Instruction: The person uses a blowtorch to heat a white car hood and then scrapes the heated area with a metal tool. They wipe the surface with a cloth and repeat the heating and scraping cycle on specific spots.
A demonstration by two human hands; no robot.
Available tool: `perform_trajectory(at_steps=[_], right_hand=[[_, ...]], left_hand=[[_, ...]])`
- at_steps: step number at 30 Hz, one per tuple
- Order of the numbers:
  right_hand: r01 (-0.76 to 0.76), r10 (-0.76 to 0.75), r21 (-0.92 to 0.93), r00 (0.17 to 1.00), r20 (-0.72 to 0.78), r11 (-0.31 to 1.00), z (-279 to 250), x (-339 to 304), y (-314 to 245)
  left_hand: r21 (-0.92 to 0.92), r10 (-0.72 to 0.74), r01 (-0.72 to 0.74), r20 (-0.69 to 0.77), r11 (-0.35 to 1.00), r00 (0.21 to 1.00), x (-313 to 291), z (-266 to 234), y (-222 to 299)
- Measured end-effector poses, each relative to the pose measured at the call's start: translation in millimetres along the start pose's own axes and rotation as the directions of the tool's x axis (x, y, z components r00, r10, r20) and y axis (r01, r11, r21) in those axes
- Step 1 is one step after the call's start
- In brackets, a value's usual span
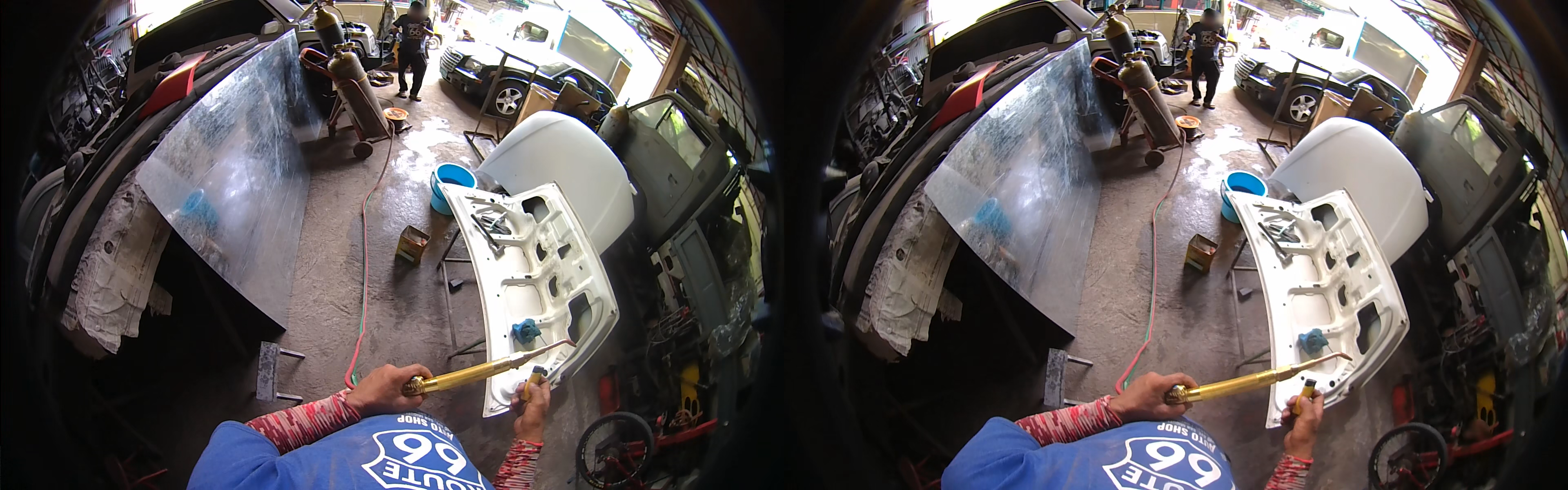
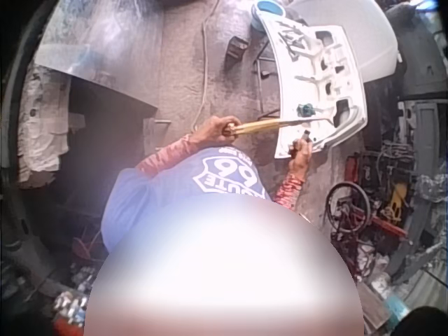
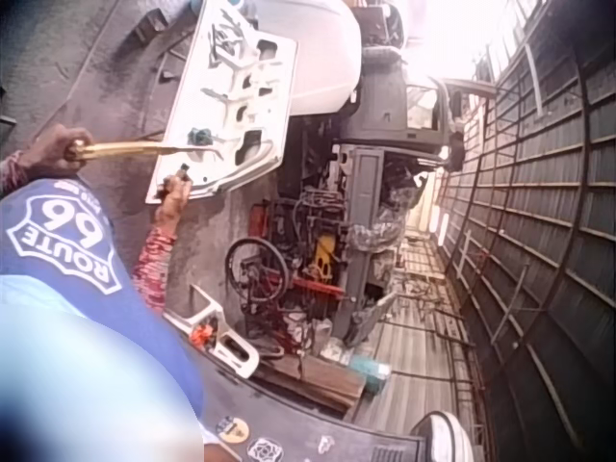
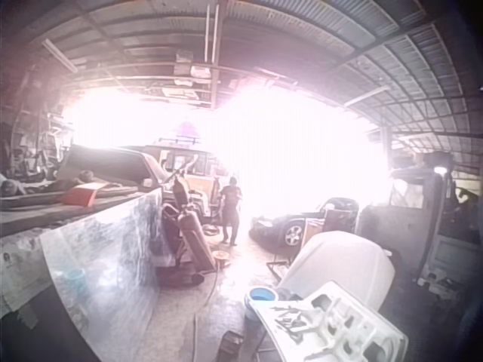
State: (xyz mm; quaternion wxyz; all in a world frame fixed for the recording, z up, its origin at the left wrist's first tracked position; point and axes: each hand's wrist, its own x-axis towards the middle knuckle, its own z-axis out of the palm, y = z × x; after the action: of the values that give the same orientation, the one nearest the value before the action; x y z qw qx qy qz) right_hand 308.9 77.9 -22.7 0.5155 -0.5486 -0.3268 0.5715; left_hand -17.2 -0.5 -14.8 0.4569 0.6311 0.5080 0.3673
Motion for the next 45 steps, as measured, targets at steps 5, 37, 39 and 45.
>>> perform_trajectory(at_steps=[5, 37, 39, 45], right_hand=[[0.008, -0.008, 0.006, 1.0, 0.007, 1.0, -0.5, -1.2, 1.2], [-0.046, 0.044, -0.136, 0.999, -0.013, 0.99, 1.9, -1.0, 3.9], [-0.065, 0.071, -0.141, 0.997, 0.038, 0.988, 2.2, -2.3, 3.5], [-0.127, 0.194, -0.237, 0.938, 0.287, 0.963, 24.2, -12.1, 9.8]], left_hand=[[0.026, 0.001, -0.001, 0.002, 1.0, 1.0, 0.2, 0.2, 0.3], [-0.029, -0.063, 0.066, 0.075, 0.997, 0.995, 3.8, -4.1, 0.1], [-0.068, -0.059, 0.063, 0.054, 0.996, 0.997, 4.1, -3.5, 0.1], [-0.126, -0.055, 0.055, -0.002, 0.991, 0.998, 6.5, 2.9, -1.0]])
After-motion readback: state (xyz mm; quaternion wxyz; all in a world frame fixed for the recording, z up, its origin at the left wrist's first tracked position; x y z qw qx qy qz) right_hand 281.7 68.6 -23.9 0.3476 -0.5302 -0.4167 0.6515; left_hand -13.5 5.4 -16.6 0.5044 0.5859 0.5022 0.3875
